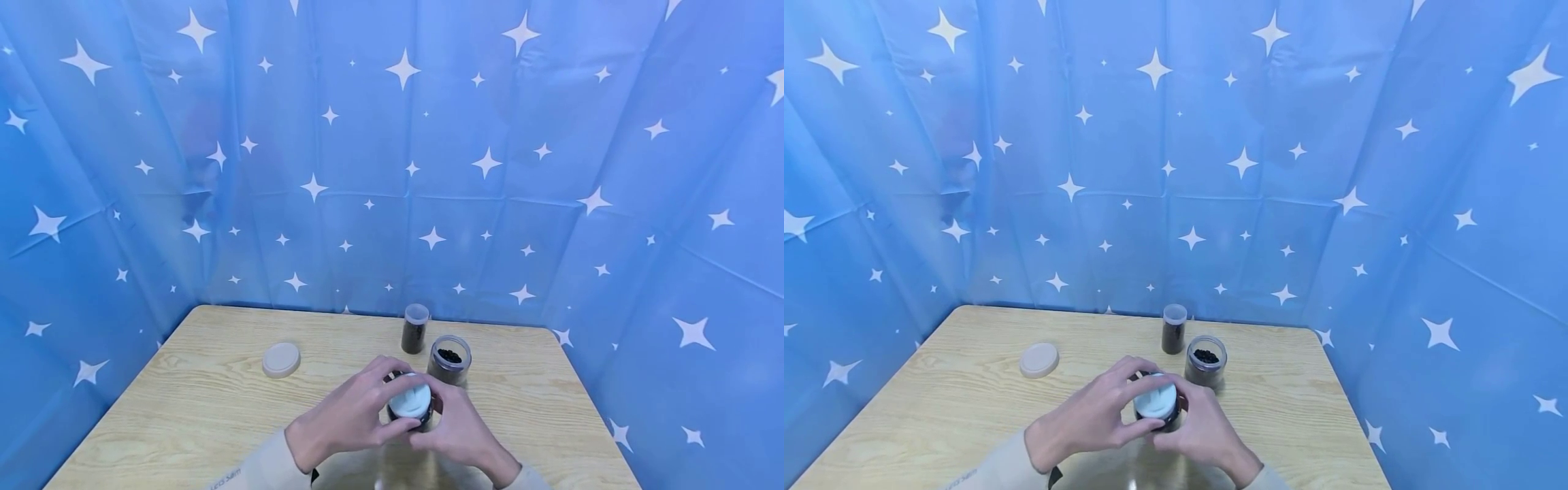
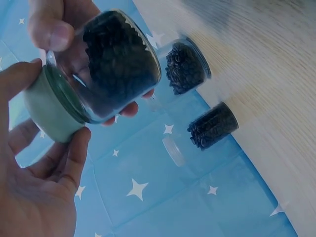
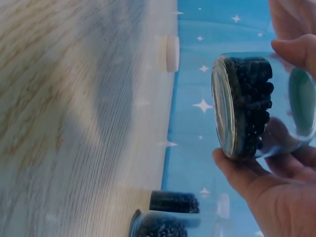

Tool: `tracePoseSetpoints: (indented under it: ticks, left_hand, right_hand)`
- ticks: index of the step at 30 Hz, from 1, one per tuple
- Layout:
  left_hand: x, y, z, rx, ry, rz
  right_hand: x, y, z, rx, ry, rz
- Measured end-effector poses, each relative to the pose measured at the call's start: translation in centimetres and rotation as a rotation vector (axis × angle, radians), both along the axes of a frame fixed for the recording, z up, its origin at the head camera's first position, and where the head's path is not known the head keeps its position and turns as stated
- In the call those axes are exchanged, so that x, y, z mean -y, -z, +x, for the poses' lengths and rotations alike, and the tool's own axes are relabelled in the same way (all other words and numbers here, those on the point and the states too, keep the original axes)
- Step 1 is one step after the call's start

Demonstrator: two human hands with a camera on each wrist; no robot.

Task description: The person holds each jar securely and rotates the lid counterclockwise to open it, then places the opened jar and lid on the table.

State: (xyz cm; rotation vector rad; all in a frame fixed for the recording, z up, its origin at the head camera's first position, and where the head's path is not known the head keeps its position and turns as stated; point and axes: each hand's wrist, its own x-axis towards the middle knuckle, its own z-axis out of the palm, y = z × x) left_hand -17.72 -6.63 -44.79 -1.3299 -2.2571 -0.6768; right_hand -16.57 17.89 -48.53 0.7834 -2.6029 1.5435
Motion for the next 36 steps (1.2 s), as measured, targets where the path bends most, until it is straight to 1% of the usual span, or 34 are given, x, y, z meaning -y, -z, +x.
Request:
tracePoseSetpoints:
  ticks: [3, 8, 16, 28, 36]
  left_hand:
    - [-0.14, 0.15, 0.08, 0.000, -0.033, 0.029]
    - [-0.35, 0.46, 0.19, -0.011, -0.069, 0.071]
    - [-0.47, 0.67, 0.25, -0.012, -0.114, 0.071]
    - [-0.36, 0.64, 0.34, 0.008, -0.126, 0.068]
    - [-0.23, 0.60, 0.37, 0.004, -0.130, 0.050]
  right_hand:
    - [0.16, 0.05, -0.03, 0.010, 0.012, -0.005]
    - [0.33, 0.03, -0.09, 0.020, 0.012, -0.017]
    - [0.47, -0.01, -0.10, 0.020, 0.019, -0.011]
    - [0.57, 0.11, -0.12, 0.032, 0.021, -0.020]
    - [0.63, 0.21, -0.21, -0.002, 0.006, -0.013]
